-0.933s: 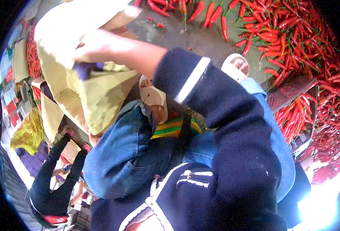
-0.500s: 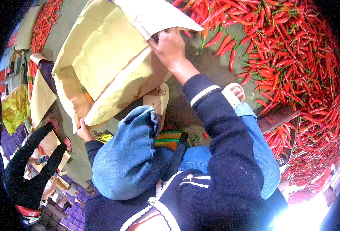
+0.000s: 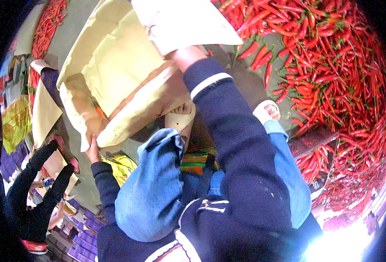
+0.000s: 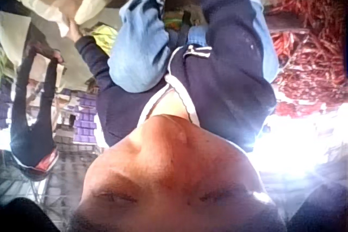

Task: The person sits on the floor and sorts red chili peppers from a large pile into cardboard boxes lined with paper. They pick up handfuls of peppers, inspect them, and place them into the boxes. The person also uses a digital scale to weigh a box of peppers.

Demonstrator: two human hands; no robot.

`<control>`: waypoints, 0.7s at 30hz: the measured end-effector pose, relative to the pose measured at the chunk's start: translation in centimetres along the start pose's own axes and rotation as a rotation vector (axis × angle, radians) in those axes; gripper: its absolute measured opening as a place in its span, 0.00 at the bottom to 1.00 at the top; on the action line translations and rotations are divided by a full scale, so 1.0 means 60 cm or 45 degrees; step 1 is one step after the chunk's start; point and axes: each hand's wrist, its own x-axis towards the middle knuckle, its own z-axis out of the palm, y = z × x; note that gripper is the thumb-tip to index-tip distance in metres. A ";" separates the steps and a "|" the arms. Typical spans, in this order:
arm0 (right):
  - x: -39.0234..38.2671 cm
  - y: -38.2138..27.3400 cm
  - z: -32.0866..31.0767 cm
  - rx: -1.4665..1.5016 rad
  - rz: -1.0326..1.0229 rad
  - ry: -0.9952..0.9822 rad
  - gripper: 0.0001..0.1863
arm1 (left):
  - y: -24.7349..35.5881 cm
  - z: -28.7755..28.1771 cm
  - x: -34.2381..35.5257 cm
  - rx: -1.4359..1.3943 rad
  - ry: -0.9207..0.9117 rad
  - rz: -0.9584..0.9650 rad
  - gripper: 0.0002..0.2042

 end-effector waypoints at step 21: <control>-0.009 0.031 -0.100 1.563 0.036 -0.234 0.21 | 0.123 -0.078 -0.074 -0.922 0.057 -0.290 0.23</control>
